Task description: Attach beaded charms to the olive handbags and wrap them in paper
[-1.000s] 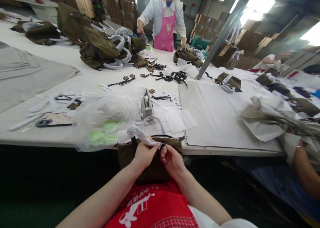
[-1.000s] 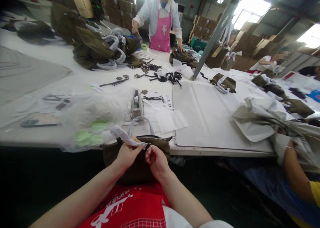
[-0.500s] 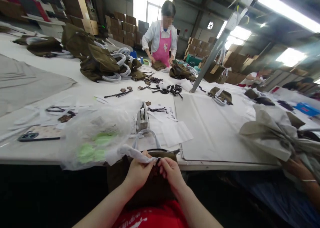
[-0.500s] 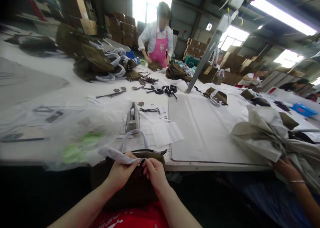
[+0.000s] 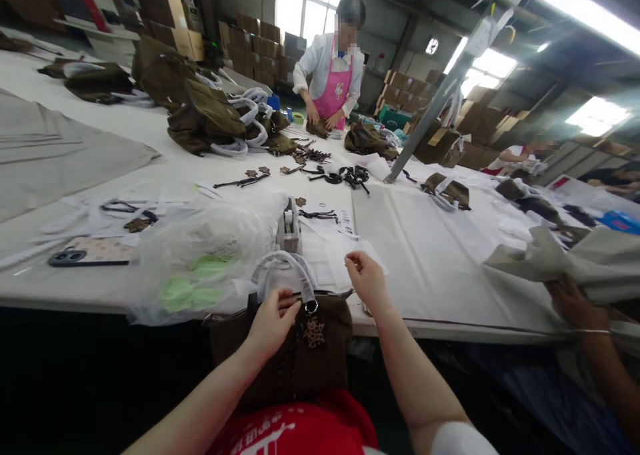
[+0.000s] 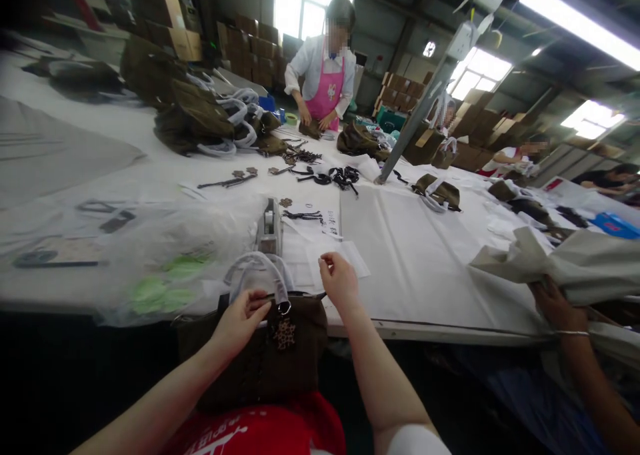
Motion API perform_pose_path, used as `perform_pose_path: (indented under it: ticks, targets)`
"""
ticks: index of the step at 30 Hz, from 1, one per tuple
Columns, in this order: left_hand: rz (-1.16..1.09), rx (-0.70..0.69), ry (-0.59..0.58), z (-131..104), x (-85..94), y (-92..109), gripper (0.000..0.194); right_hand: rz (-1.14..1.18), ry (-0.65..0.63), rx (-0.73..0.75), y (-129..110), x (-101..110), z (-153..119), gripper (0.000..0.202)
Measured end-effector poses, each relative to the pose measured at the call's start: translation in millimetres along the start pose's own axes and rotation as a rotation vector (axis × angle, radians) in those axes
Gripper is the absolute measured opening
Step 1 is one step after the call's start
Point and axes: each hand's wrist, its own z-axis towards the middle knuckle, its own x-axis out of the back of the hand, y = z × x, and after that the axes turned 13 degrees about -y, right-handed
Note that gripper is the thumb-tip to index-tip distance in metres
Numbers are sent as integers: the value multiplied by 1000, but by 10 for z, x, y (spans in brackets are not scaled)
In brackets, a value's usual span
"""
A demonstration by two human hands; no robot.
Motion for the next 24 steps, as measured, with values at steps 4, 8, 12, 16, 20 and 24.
perform_pose_path:
  ticks: [4, 8, 12, 16, 20, 24]
  targets:
    - [70, -27, 17, -177, 50, 70, 38, -396, -215, 94, 20, -195, 598, 27]
    - [95, -4, -13, -332, 68, 92, 34, -820, -478, 188, -40, -478, 986, 44]
    - [123, 27, -35, -378, 110, 65, 33, -937, -556, 203, -75, -649, 1162, 30]
    - [163, 21, -26, -393, 171, 44, 30, -1010, -550, 226, -94, -621, 1200, 27]
    - [180, -4, -30, -417, 168, 73, 28, -1045, -457, 228, -185, -409, 1148, 29]
    - [255, -51, -18, -425, 132, 140, 27, -1056, -303, 218, -320, -148, 1008, 30]
